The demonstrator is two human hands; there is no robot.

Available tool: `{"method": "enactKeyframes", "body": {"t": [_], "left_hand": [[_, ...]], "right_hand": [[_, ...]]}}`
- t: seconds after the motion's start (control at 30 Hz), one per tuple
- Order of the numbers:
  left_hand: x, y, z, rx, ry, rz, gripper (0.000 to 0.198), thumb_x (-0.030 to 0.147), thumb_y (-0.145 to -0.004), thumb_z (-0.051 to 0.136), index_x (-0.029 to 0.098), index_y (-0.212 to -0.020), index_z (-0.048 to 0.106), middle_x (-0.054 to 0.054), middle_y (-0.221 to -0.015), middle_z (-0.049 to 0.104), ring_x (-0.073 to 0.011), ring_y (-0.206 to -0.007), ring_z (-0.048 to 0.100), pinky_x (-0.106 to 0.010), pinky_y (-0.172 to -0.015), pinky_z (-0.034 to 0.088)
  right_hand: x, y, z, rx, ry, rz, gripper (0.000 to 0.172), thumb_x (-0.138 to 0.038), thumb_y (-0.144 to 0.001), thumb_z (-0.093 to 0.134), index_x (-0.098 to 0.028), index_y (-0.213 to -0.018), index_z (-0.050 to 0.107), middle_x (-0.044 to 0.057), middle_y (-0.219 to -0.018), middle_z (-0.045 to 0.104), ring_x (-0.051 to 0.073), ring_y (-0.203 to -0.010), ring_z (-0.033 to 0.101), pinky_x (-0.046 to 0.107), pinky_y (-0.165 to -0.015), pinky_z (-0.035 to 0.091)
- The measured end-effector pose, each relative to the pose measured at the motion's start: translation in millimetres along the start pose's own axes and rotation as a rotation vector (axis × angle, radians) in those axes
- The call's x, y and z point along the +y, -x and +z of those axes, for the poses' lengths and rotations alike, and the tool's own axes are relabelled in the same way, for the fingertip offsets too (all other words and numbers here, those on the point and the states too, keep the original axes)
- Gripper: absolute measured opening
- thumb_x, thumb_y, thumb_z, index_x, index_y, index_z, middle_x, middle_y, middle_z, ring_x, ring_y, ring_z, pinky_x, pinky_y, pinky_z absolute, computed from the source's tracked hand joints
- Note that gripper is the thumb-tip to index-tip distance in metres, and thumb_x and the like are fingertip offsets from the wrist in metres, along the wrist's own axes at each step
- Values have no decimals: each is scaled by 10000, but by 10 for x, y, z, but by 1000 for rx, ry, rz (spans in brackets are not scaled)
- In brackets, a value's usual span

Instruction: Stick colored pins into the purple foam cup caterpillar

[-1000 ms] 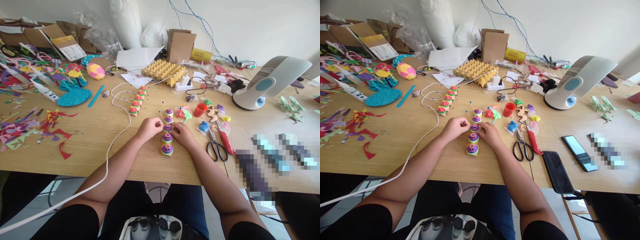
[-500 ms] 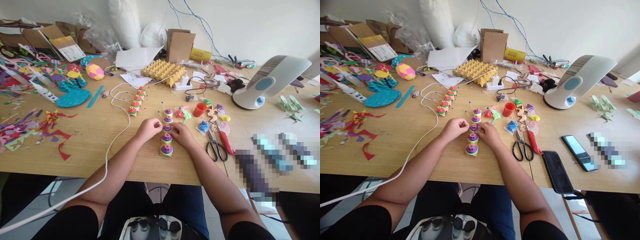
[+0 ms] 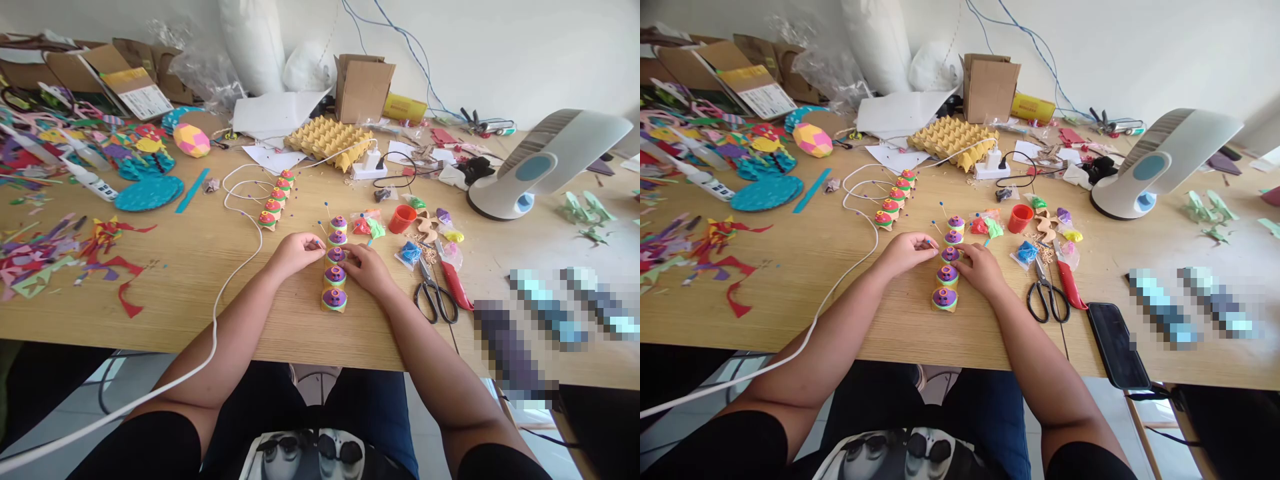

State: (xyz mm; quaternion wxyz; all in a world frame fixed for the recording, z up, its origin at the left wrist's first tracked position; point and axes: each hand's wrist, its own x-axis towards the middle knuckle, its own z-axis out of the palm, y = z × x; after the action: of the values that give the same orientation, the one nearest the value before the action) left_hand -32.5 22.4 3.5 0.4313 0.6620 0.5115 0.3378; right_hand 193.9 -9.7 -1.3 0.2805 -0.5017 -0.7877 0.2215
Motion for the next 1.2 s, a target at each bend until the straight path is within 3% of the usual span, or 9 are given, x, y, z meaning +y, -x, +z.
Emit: {"method": "enactKeyframes", "body": {"t": [0.63, 0.83, 1.03, 1.2], "left_hand": [[-46, -13, 1, -10, 47, -44, 269, 378, -725, 733, 170, -893, 763, -55, -849, 771, -184, -788, 696, -283, -734, 517], [-51, -11, -24, -60, 107, -98, 272, 241, -670, 700, 165, -925, 751, -59, -896, 768, -197, -864, 704, -295, -792, 524], [-54, -10, -59, 108, 62, -68, 335, 152, -620, 598, 208, -941, 674, 27, -733, 613, -125, -640, 576, -230, -571, 438], [-40, -65, -101, 175, 321, -137, 390, 101, -553, 553, 205, -927, 584, 62, -702, 496, -91, -563, 473, -213, -530, 397]], "right_hand": [[-19, 8, -18, -12, 12, 5, 390, -286, -892, 685, -251, -1279, 650, 56, -1009, 670, 194, -882, 600, 314, -810, 443], [-24, 23, -19, 2, 0, 10, 428, -286, -888, 680, -235, -1310, 631, 71, -1029, 671, 204, -896, 608, 324, -815, 460], [-34, 40, -37, 66, 2, 5, 414, -283, -886, 658, -236, -1297, 633, 73, -1024, 674, 208, -907, 619, 341, -838, 486], [3, 28, -44, 218, -65, 43, 320, -298, -903, 610, -240, -1212, 667, 64, -994, 673, 199, -871, 613, 343, -804, 501]]}}
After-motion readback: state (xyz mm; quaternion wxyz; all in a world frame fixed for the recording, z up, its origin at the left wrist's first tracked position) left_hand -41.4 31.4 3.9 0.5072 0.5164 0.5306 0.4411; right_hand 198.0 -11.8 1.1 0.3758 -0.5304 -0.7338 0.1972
